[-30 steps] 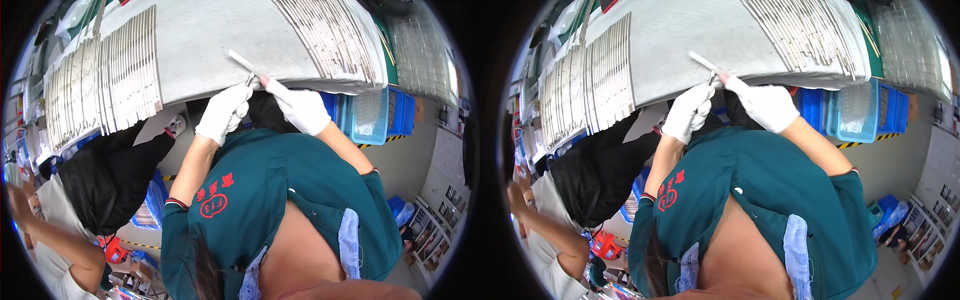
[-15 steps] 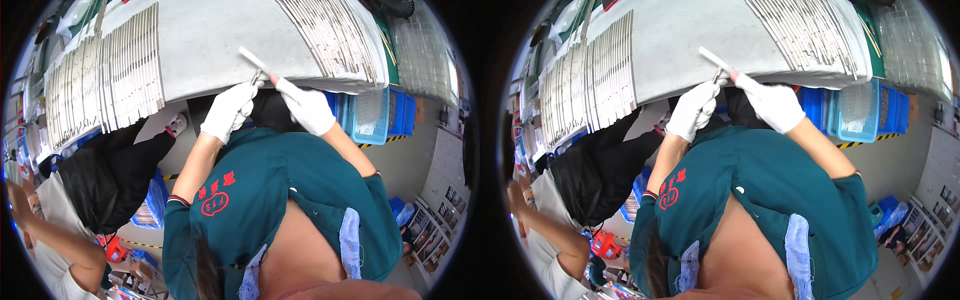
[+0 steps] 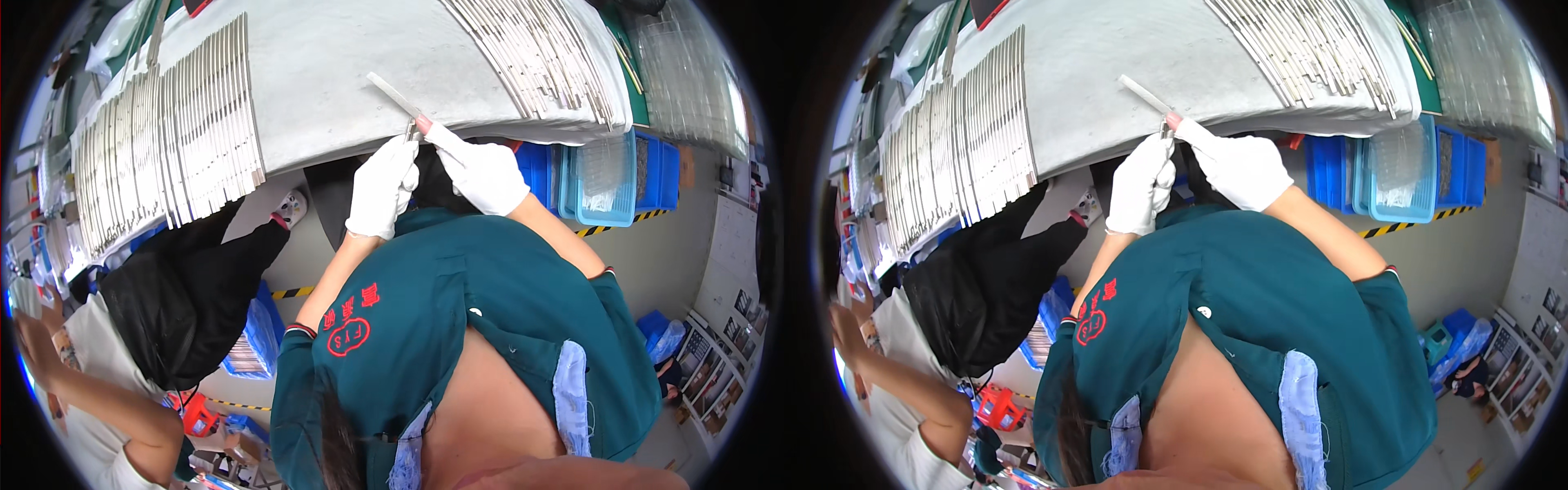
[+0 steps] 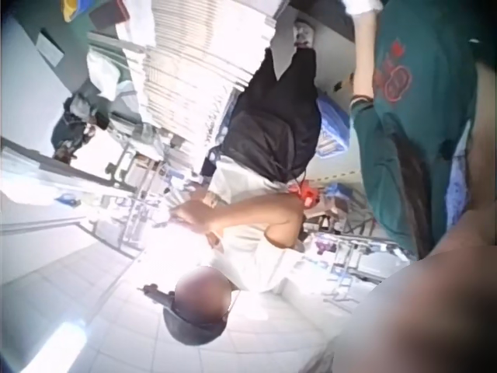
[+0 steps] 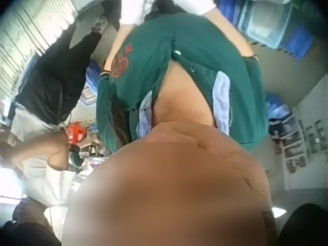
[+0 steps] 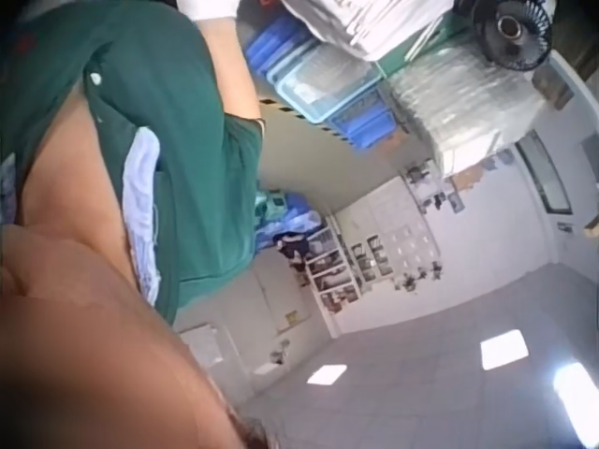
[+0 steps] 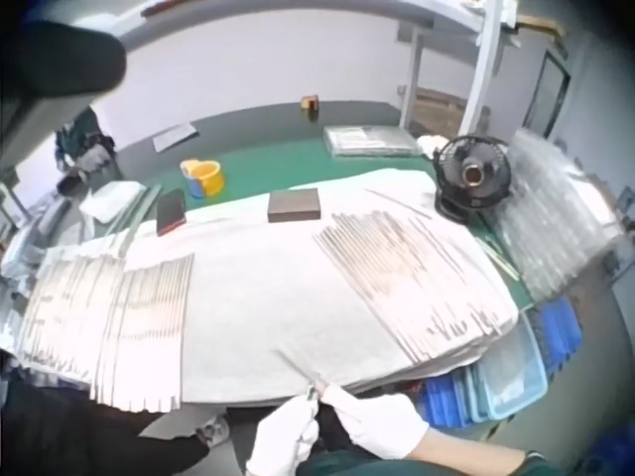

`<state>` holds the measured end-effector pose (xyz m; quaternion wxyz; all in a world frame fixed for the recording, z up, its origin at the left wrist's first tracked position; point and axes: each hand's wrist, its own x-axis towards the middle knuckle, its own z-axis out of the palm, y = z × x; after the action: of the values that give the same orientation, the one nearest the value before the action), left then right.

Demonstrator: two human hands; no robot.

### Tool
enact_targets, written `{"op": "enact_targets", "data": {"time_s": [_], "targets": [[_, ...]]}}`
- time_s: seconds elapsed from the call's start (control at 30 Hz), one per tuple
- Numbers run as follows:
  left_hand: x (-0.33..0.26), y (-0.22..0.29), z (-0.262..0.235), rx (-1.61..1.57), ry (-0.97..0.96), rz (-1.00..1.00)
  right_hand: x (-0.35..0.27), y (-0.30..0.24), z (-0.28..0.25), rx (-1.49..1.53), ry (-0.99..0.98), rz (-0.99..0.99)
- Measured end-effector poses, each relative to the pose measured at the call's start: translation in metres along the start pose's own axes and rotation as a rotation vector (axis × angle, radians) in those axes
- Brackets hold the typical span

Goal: The recorder is using a small hand tool to scrape or clean individual metal rods at a manufacturing workbench.

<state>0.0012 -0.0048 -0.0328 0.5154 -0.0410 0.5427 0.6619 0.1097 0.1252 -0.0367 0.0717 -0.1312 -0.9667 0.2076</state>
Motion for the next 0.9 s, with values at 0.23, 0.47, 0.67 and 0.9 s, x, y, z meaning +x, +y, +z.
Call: {"op": "enact_targets", "data": {"time_s": [0.23,0.47,0.67,0.9], "targets": [[-0.001,-0.004,0.002,-0.001,0.026,0.012,-0.006,-0.004,-0.013,0.185,-0.175,0.173],[0.001,-0.004,0.003,0.034,0.055,0.017,-0.017,0.007,-0.008,0.016,-0.080,0.011],[0.001,-0.002,0.003,0.071,0.047,0.006,-0.003,0.003,-0.010,0.013,-0.036,0.021],[0.002,0.000,0.001,0.017,0.003,-0.010,0.001,0.005,-0.019,0.091,-0.145,0.142]]}}
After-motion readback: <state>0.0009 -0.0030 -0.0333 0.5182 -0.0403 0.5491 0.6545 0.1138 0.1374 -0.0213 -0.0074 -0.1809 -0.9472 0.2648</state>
